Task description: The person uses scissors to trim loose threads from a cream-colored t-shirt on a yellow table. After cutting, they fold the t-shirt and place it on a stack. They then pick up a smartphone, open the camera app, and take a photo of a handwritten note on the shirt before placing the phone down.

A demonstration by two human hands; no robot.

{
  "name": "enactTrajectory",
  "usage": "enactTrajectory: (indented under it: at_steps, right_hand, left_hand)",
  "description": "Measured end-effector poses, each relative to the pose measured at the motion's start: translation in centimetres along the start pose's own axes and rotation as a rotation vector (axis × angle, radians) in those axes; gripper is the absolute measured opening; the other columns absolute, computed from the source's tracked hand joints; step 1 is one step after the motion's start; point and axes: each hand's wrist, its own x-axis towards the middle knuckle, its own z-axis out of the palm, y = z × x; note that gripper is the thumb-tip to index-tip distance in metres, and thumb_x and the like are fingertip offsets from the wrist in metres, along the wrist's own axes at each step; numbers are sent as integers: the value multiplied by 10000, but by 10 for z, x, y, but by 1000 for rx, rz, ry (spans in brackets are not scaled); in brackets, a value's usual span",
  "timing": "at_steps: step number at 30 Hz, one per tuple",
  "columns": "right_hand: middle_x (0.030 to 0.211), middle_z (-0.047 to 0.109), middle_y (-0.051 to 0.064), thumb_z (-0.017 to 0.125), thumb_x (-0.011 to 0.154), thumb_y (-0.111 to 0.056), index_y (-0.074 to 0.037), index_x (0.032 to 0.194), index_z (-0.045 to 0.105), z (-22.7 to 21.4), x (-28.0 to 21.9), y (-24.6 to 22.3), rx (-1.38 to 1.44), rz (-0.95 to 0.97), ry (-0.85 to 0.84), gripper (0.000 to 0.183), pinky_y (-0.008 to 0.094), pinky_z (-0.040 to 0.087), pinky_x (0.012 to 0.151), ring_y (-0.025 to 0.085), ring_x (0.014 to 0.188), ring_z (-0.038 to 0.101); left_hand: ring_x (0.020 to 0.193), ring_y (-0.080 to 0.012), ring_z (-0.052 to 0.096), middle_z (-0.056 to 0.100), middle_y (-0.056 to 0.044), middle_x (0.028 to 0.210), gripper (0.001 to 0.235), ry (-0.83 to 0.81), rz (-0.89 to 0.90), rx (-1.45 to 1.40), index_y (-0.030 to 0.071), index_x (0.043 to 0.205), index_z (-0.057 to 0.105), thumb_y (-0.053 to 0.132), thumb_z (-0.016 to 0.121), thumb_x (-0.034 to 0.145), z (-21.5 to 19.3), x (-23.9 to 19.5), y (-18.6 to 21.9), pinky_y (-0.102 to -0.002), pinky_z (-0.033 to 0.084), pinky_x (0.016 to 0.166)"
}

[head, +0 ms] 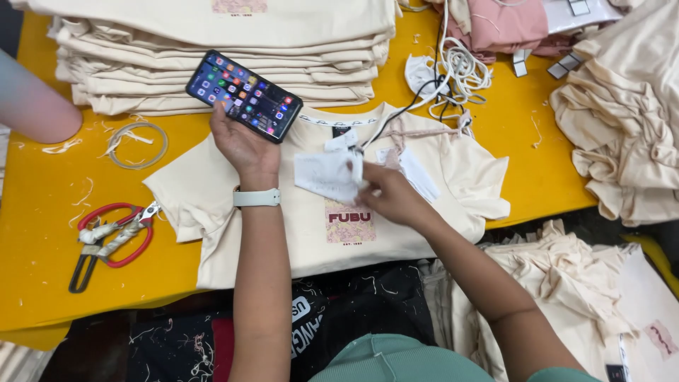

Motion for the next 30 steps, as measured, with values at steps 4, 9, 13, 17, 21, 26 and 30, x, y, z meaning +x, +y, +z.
enactTrajectory:
  at_steps: [4, 9, 13, 17, 21, 26, 30]
  right_hand:
    - [1198, 682, 93, 778, 834, -139, -139, 1125, 775, 9, -22, -38, -973, -43, 126, 291, 410, 594, 736, 302, 889, 720]
    - [958, 688, 97, 749, 890, -137, -104, 1037, 774, 41, -12, -21, -691, -298, 78, 153, 351, 601, 774, 259, 873, 693]
    - [1066, 667, 138, 693, 915, -127, -68, 1109, 713, 43, 26, 7, -971, -345, 39, 204, 398, 558, 850, 314, 1003, 665]
    - [977, 692, 156, 653, 982, -121, -30, 1049, 685, 18, 52, 22, -594, -173, 184, 118, 438, 547, 862, 333, 968, 696]
    - [997, 721, 198, 596, 996, -110, -18, 1056, 731, 36, 22, -42, -549, -54, 8, 174, 457, 548, 918, 330, 969, 696]
    - [928, 714, 88, 695, 932, -36, -81, 1011, 751, 19, 26, -10, -703, -307, 203, 107, 404, 556, 828, 265, 883, 693]
    - [876, 728, 86, 731, 893, -60, -80, 946, 773, 37, 28, -24, -814, -265, 57, 71, 391, 543, 828, 261, 861, 692]
  left_hand:
    - [1265, -318, 590, 618, -97, 1329, 371, 52, 0, 11, 190, 1261, 613, 403, 698, 969, 9, -3, -3, -597, 452, 1130]
    - [1272, -339, 577, 599, -125, 1346, 390, 21, 1, 26, 149, 1285, 591, 389, 687, 992, 13, -6, -3, -617, 442, 1122]
    - [1290, -334, 568, 592, -120, 1362, 402, 36, -1, 28, 156, 1301, 580, 392, 679, 992, 5, -2, -3, -614, 437, 1130]
    - [1304, -333, 554, 573, -117, 1388, 407, 26, 27, 33, 146, 1330, 575, 383, 666, 1012, 1, 0, -4, -606, 424, 1133]
    - [1296, -331, 562, 581, -117, 1379, 417, 33, 15, 29, 146, 1324, 581, 401, 664, 1005, 5, -2, -5, -603, 434, 1126]
    - [1301, -346, 560, 583, -135, 1382, 415, -24, 15, 9, 131, 1347, 575, 377, 659, 1023, 7, -4, -7, -603, 436, 1127]
    - [1285, -342, 580, 598, -144, 1369, 416, -16, 7, 20, 120, 1331, 589, 381, 648, 1013, 9, -8, -6, -586, 450, 1124]
